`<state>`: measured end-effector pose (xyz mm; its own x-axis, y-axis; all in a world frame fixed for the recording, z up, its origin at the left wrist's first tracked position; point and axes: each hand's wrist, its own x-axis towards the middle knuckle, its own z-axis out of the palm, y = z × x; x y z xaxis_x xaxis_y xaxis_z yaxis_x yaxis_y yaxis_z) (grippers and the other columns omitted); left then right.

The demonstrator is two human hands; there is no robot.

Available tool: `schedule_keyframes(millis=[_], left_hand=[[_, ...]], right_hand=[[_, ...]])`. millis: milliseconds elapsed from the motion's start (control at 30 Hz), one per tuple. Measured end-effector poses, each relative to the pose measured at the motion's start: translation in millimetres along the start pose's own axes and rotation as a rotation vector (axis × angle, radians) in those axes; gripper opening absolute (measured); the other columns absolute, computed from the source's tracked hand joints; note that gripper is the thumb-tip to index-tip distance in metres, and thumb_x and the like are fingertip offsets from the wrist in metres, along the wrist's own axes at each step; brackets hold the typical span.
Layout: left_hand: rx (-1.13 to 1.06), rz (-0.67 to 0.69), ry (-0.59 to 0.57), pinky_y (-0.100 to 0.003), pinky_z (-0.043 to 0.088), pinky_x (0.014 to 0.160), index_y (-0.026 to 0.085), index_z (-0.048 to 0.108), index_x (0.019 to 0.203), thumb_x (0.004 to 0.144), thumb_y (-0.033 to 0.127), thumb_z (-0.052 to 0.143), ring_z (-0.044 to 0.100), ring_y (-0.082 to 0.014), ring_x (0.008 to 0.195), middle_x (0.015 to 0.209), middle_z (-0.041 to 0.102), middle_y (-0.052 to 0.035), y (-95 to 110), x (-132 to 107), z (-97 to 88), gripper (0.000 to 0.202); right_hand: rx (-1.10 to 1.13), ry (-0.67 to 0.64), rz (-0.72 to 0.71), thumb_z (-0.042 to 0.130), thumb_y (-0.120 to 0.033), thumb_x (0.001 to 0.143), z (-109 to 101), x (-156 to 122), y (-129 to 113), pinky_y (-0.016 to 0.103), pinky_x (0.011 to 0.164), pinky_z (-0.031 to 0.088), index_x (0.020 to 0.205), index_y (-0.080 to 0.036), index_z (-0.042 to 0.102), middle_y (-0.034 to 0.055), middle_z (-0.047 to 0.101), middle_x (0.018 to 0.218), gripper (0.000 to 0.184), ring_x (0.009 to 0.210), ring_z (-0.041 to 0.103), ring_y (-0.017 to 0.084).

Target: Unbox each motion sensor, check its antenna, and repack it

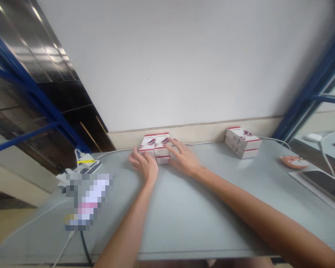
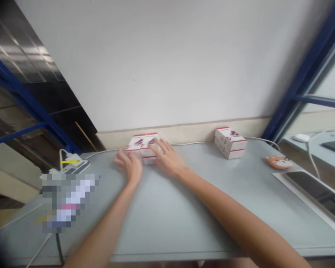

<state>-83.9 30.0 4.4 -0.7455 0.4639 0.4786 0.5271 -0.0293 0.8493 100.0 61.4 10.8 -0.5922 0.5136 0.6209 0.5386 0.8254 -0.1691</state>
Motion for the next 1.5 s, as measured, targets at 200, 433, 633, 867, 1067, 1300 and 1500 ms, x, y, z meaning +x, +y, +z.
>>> schedule_keyframes(millis=[200, 433, 633, 867, 1067, 1300, 1500], left_hand=[[0.073, 0.449, -0.110, -0.057, 0.031, 0.120, 0.019, 0.048, 0.150, 0.091, 0.016, 0.054, 0.041, -0.0357, 0.141, 0.138, 0.043, -0.0185, 38.3, -52.6, -7.5, 0.059], [0.160, 0.618, -0.454, -0.056, 0.038, 0.113, 0.024, 0.055, 0.143, 0.092, 0.014, 0.055, 0.050, -0.0319, 0.123, 0.124, 0.043, -0.0124, 48.1, -103.8, -5.1, 0.053], [0.128, 0.517, -0.504, -0.050, 0.044, 0.105, 0.025, 0.056, 0.136, 0.089, 0.011, 0.053, 0.058, -0.0293, 0.116, 0.119, 0.053, -0.0101, 41.3, -94.9, -1.6, 0.048], [0.035, 0.542, -0.550, -0.049, 0.042, 0.107, 0.025, 0.065, 0.120, 0.091, 0.014, 0.053, 0.059, -0.0293, 0.113, 0.110, 0.061, -0.0084, 46.3, -82.7, -7.5, 0.033], [-0.138, 0.428, -0.646, -0.043, 0.050, 0.102, 0.024, 0.061, 0.125, 0.098, 0.026, 0.055, 0.064, -0.0246, 0.110, 0.113, 0.066, -0.0087, 47.5, -83.3, -5.0, 0.028], [-0.567, -0.078, -1.034, -0.039, 0.061, 0.086, 0.027, 0.025, 0.158, 0.100, 0.060, 0.057, 0.076, -0.0223, 0.094, 0.125, 0.073, -0.0137, 52.1, -90.5, -6.8, 0.074], [-0.628, -0.011, -1.087, -0.042, 0.052, 0.113, 0.028, 0.042, 0.154, 0.094, 0.074, 0.060, 0.056, -0.0297, 0.144, 0.157, 0.056, -0.0153, 60.9, -84.4, -18.0, 0.077]], right_hand=[[-0.257, 0.380, 0.260, 0.056, -0.019, 0.097, -98.8, -55.3, 79.7, 0.057, 0.118, 0.044, 0.151, -0.026, 0.054, 0.0161, 0.049, 0.155, 0.055, 0.142, 0.051, 0.034], [-0.380, 0.379, 0.671, 0.069, -0.058, 0.087, -155.9, -129.3, 154.0, 0.059, 0.109, 0.045, 0.154, -0.018, 0.048, 0.0227, 0.048, 0.142, 0.081, 0.138, 0.048, 0.042], [-0.412, 0.275, 0.851, 0.068, -0.062, 0.087, -146.0, -135.4, 160.1, 0.056, 0.096, 0.051, 0.133, -0.019, 0.069, 0.0184, 0.067, 0.115, 0.063, 0.110, 0.062, 0.039], [-0.576, 0.626, 0.517, 0.075, -0.046, 0.089, -138.6, -111.1, 114.3, 0.057, 0.104, 0.050, 0.120, -0.024, 0.076, 0.0158, 0.069, 0.127, 0.038, 0.121, 0.057, 0.040], [-0.242, 0.599, 0.267, 0.082, -0.038, 0.086, -114.2, -95.0, 60.3, 0.056, 0.100, 0.055, 0.114, -0.032, 0.074, 0.0084, 0.073, 0.128, 0.030, 0.111, 0.066, 0.034], [0.084, 0.492, 0.115, 0.085, -0.039, 0.083, -103.3, -93.4, 19.8, 0.056, 0.092, 0.058, 0.118, -0.033, 0.070, 0.0101, 0.073, 0.129, 0.039, 0.109, 0.067, 0.035], [0.468, 0.225, 0.340, 0.062, -0.041, 0.101, -101.1, -96.9, 15.7, 0.043, 0.091, 0.059, 0.124, -0.027, 0.062, 0.0086, 0.072, 0.124, 0.027, 0.107, 0.069, 0.027]])
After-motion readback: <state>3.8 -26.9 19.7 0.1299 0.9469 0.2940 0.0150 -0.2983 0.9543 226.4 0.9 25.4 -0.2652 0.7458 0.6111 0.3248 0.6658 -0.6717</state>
